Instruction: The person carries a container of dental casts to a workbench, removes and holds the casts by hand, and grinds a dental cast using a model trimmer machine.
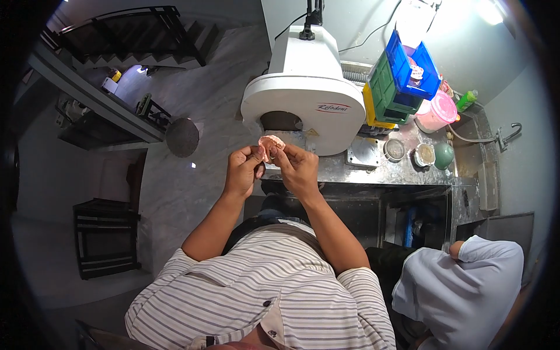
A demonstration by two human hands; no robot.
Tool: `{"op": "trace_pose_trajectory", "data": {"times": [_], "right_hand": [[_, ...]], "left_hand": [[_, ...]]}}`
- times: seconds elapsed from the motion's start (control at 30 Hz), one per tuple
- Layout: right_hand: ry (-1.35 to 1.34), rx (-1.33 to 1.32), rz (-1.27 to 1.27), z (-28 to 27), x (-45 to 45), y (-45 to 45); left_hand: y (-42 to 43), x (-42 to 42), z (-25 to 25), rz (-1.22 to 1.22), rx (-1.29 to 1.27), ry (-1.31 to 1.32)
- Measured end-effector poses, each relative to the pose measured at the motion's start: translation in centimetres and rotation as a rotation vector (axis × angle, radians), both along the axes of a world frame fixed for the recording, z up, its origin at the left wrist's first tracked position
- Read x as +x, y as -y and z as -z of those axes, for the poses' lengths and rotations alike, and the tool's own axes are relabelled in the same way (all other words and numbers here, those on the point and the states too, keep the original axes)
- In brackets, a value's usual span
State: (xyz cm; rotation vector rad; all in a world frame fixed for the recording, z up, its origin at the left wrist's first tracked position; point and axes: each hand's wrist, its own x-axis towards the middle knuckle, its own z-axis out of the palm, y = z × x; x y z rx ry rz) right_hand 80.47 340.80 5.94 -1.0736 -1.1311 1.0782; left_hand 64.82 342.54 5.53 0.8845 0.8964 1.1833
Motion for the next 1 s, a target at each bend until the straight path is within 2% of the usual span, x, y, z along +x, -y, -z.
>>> {"op": "trace_pose_trajectory", "data": {"times": [0.07, 0.27, 0.33, 0.4, 0.47, 0.53, 0.57, 0.6, 0.67, 0.73, 0.8, 0.83, 0.9, 1.0], "right_hand": [[0.227, 0.008, 0.02, -0.7, 0.0, 0.2], [0.185, 0.086, 0.026, 0.8, -0.7, -0.4], [0.149, 0.079, 0.026, 1.8, -0.8, -0.9], [0.112, 0.072, 0.027, 2.8, -1.0, -1.6], [-0.035, -0.019, 0.007, 3.7, -1.1, -2.5], [0.023, -0.031, 0.021, 4.6, -0.6, -3.5], [0.153, -0.059, 0.064, 4.8, -0.4, -3.8], [0.283, -0.086, 0.108, 4.6, -0.4, -4.0], [0.319, -0.068, 0.151, 4.4, -0.5, -4.3], [0.354, -0.052, 0.195, 4.4, -0.7, -4.7], [0.576, 0.099, 0.266, 4.6, -0.9, -5.2], [0.574, 0.095, 0.271, 4.7, -0.9, -5.4], [0.613, 0.26, 0.32, 4.9, -1.2, -5.7], [0.644, 0.383, 0.332, 1.9, -1.7, -5.1]], "left_hand": [[0.1, -0.1, 0.5, -0.006, 0.011, 0.0], [0.5, -0.2, 1.3, -0.069, 0.07, 0.0], [0.5, -0.3, 1.5, -0.089, 0.189, -0.157], [0.3, 0.1, 2.0, -0.104, 0.263, -0.196], [-0.3, 0.4, 2.8, -0.116, 0.336, -0.237], [-1.5, 0.6, 4.2, -0.141, 0.432, -0.439], [-2.1, 0.4, 4.8, -0.159, 0.482, -0.582], [-2.8, 0.5, 5.2, -0.159, 0.483, -0.582], [-3.7, 1.2, 6.0, -0.24, 0.597, -0.705], [-4.3, 1.7, 6.0, -0.253, 0.569, -0.72], [-4.8, 1.9, 6.2, -0.262, 0.542, -0.737], [-5.1, 1.9, 6.4, -0.285, 0.55, -0.748], [-5.4, 2.0, 6.7, -0.3, 0.557, -0.761], [-5.1, 1.8, 6.4, -0.289, 0.511, -0.752]]}}
